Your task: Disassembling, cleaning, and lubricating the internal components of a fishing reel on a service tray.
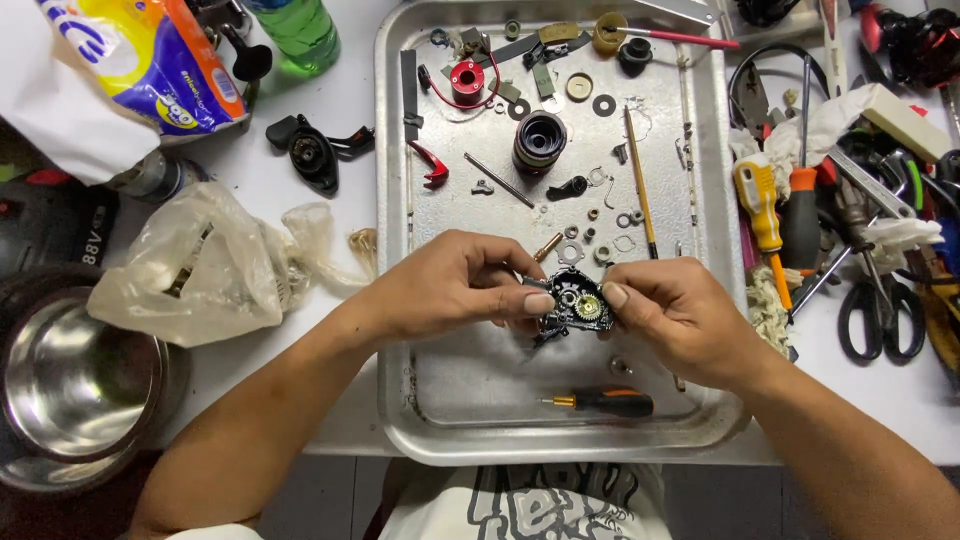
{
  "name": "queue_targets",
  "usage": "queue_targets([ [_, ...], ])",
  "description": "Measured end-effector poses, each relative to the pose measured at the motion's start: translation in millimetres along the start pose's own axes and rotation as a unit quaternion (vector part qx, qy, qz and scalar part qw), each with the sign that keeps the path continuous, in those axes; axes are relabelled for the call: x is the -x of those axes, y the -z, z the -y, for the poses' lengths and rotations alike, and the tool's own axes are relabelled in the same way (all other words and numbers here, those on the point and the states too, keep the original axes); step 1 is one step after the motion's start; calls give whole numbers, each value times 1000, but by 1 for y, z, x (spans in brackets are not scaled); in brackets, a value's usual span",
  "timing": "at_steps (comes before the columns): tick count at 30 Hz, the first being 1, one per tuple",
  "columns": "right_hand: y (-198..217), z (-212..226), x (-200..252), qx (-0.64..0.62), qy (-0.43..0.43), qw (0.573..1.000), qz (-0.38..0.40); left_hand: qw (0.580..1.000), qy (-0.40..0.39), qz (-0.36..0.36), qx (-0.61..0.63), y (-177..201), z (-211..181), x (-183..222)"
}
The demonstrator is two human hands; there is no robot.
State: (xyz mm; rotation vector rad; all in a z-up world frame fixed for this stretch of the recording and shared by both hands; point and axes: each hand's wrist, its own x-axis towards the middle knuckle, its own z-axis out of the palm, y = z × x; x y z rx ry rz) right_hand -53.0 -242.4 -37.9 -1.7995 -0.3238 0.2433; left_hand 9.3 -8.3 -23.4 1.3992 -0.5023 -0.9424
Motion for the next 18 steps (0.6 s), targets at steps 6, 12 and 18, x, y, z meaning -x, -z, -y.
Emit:
queue_targets([
  [6,5,-2,-14,-20,-24,999,30,997,-38,-12,-64,8,5,-6],
  [12,6,8,-13,42,48,996,61,974,-143,-14,-177,4,-3,-6],
  [18,7,10,-16,-3,85,994,66,965,-176,-15,-192,1,0,-8],
])
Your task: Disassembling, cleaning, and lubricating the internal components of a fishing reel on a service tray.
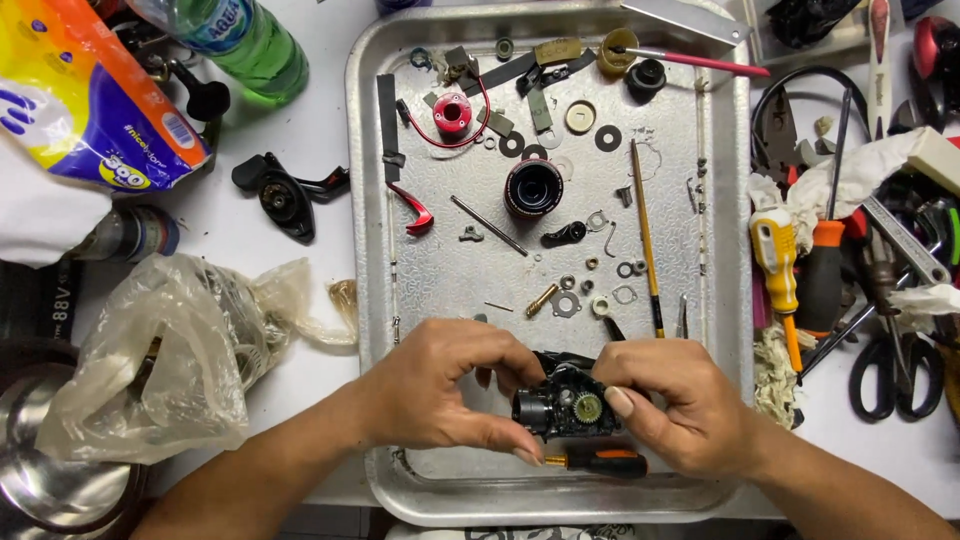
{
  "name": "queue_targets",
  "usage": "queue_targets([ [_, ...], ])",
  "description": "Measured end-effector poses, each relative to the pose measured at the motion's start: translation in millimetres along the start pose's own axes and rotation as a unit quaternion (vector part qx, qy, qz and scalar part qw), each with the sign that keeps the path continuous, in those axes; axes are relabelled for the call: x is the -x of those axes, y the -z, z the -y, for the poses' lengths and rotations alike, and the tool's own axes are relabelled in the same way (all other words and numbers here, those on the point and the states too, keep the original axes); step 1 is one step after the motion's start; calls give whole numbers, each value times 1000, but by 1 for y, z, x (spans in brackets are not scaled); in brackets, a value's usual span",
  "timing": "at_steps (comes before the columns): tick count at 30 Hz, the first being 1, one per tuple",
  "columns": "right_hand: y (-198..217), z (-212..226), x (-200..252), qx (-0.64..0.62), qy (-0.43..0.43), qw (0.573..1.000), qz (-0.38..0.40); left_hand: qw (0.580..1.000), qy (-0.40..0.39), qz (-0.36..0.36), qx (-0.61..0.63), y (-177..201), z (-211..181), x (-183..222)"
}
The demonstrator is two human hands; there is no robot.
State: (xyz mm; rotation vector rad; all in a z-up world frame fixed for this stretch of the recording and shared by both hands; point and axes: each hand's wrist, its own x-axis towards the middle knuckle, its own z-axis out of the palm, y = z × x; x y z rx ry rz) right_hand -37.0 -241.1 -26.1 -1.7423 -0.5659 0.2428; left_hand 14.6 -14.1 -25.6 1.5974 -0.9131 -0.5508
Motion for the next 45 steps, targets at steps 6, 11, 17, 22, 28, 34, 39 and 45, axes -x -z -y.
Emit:
queue_targets([
  [6,-1,1,-3,-18,29,999,-2,998,-49,-11,-26,-1,5,-2],
  [11,-1,-2,-1,-20,28,999,-3,997,-62,-16,-38,0,4,-2],
  [17,-2,-4,4,-18,-1,1000,-18,997,-71,-27,-27,0,2,-2],
  [22,-3,-9,9,-5,-14,999,-30,997,-47,-53,-6,-1,2,2],
  [28,-4,-11,8,8,-7,999,-48,996,-37,-63,40,-1,4,3],
  [34,0,-17,15,63,-7,996,-60,990,-118,-78,2,-3,8,2],
  [39,5,-12,10,53,4,997,-59,985,-155,-70,-40,-2,13,2],
  [45,7,-14,9,63,60,993,-78,980,-182,-66,-44,-2,12,-1],
])
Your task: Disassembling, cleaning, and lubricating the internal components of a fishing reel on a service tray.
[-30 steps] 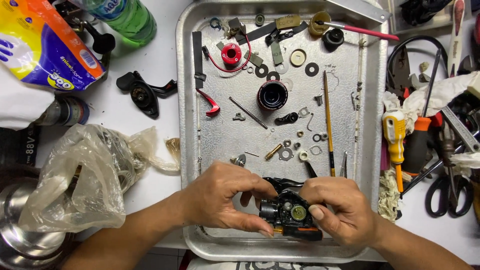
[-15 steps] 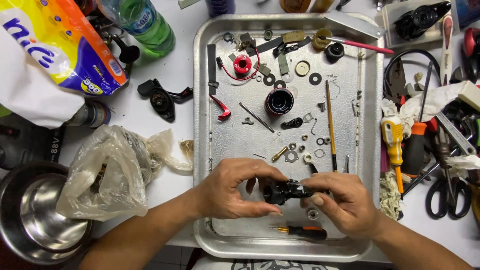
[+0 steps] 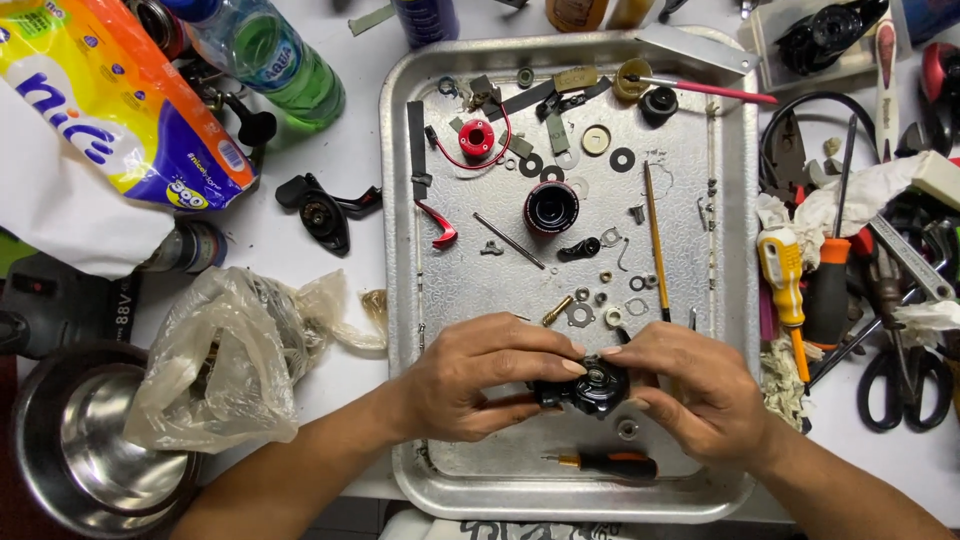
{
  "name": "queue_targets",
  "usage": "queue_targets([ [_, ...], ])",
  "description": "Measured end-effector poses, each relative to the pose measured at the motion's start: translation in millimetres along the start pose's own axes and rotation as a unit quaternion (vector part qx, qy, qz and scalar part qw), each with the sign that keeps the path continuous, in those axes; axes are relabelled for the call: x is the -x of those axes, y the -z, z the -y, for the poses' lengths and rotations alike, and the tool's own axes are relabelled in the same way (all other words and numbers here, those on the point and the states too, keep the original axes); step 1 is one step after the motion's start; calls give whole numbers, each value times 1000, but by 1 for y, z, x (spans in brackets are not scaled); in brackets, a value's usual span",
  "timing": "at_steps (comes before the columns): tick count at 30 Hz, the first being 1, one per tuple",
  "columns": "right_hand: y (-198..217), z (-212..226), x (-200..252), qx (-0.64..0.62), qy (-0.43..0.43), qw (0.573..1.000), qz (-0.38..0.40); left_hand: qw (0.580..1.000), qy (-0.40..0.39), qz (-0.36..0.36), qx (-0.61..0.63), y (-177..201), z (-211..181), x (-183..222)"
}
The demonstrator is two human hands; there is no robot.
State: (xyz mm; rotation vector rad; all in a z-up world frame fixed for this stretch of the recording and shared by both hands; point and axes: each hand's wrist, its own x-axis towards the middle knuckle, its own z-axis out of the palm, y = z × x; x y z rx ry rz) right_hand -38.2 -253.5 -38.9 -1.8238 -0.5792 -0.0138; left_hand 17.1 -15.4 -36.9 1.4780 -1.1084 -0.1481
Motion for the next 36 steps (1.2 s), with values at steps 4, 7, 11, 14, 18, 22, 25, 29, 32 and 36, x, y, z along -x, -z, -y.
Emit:
queue_targets([
  [4,2,-1,1,5,16,1000,-6,1000,13,-12,12,-8,7,9],
  [7,1,-3,3,5,25,1000,-12,999,14,-33,36,-6,3,2],
  [11,1,-2,0,1,34,999,-15,1000,-2,-31,3,-9,11,8],
  [14,-1,-5,2,2,45,999,-17,999,-12,-30,-14,-5,7,3],
  [18,-1,-6,8,22,65,997,-26,999,-24,-36,-28,-6,8,4],
  [22,-2,-2,9,55,79,995,-34,999,-27,-30,-37,-10,12,8],
  [25,-4,1,8,73,92,992,-49,998,-26,-25,-44,-13,14,12],
  [29,-7,3,9,75,96,990,-67,999,-11,-18,-30,-12,10,10],
  [32,-7,4,9,79,102,989,-72,999,-7,-9,-47,-12,9,13],
  [36,-9,1,10,78,107,988,-76,998,-5,-4,-69,-13,14,17],
])
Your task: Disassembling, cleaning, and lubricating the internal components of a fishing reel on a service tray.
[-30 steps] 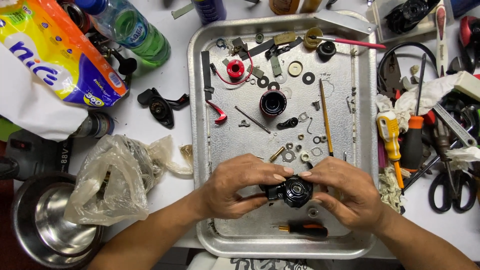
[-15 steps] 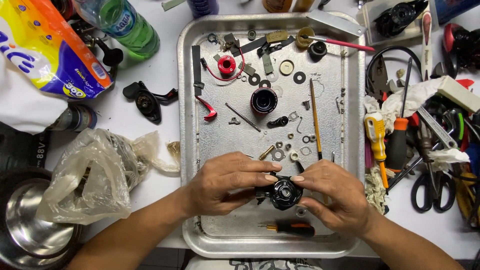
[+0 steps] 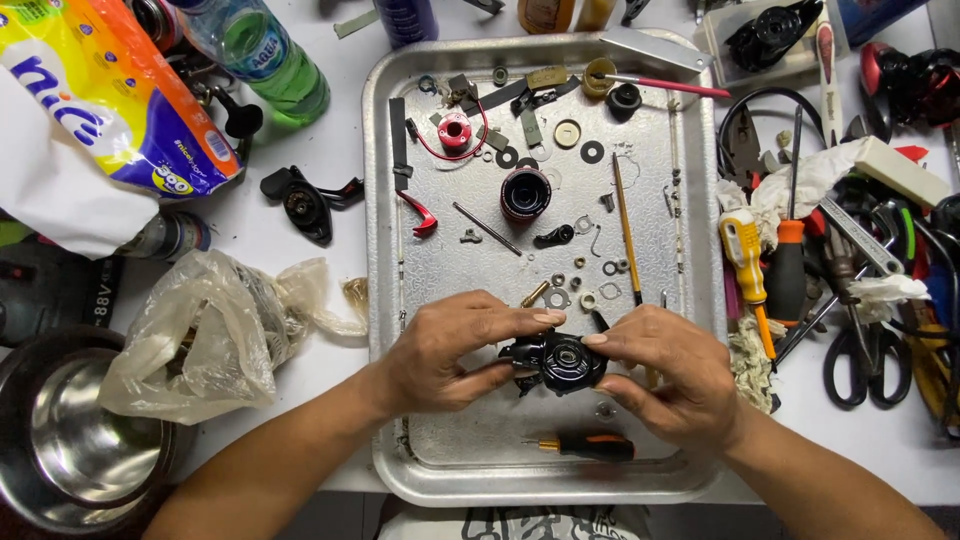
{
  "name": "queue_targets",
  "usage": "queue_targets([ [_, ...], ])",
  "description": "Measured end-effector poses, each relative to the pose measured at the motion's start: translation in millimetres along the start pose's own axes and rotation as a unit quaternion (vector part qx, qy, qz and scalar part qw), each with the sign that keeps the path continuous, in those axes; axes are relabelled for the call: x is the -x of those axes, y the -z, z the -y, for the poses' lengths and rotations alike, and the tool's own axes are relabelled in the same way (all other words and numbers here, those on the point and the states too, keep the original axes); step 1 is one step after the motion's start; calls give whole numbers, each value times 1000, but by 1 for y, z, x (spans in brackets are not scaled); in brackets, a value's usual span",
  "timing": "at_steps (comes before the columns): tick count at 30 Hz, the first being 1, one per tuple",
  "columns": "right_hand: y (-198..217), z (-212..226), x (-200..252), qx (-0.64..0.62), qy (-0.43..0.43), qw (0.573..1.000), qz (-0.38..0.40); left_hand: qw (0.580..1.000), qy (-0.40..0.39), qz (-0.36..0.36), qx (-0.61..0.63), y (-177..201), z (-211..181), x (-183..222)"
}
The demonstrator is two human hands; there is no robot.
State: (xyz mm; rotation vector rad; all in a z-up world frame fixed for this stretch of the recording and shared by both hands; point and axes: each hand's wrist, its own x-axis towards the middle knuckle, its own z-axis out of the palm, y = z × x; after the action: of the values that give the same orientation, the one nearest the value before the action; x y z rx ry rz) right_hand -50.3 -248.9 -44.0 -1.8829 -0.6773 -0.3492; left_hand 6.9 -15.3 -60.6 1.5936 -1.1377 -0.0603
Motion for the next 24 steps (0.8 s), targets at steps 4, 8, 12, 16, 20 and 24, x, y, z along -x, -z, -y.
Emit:
queue_targets([
  [4,2,2,-1,3,6,1000,11,1000,11,3,2,1,0,0],
  [8,2,3,-3,7,11,1000,12,1000,0,-3,28,5,-6,-8],
  [12,2,3,-2,12,20,1000,12,1000,-4,-13,28,4,-7,-8],
  [16,1,2,-2,18,37,999,4,1000,-4,-7,23,4,-8,-8],
  [20,2,1,0,14,19,1000,11,1000,-8,-11,19,4,-6,-6],
  [24,1,2,-1,14,12,1000,15,1000,-7,-16,19,5,-8,-8],
])
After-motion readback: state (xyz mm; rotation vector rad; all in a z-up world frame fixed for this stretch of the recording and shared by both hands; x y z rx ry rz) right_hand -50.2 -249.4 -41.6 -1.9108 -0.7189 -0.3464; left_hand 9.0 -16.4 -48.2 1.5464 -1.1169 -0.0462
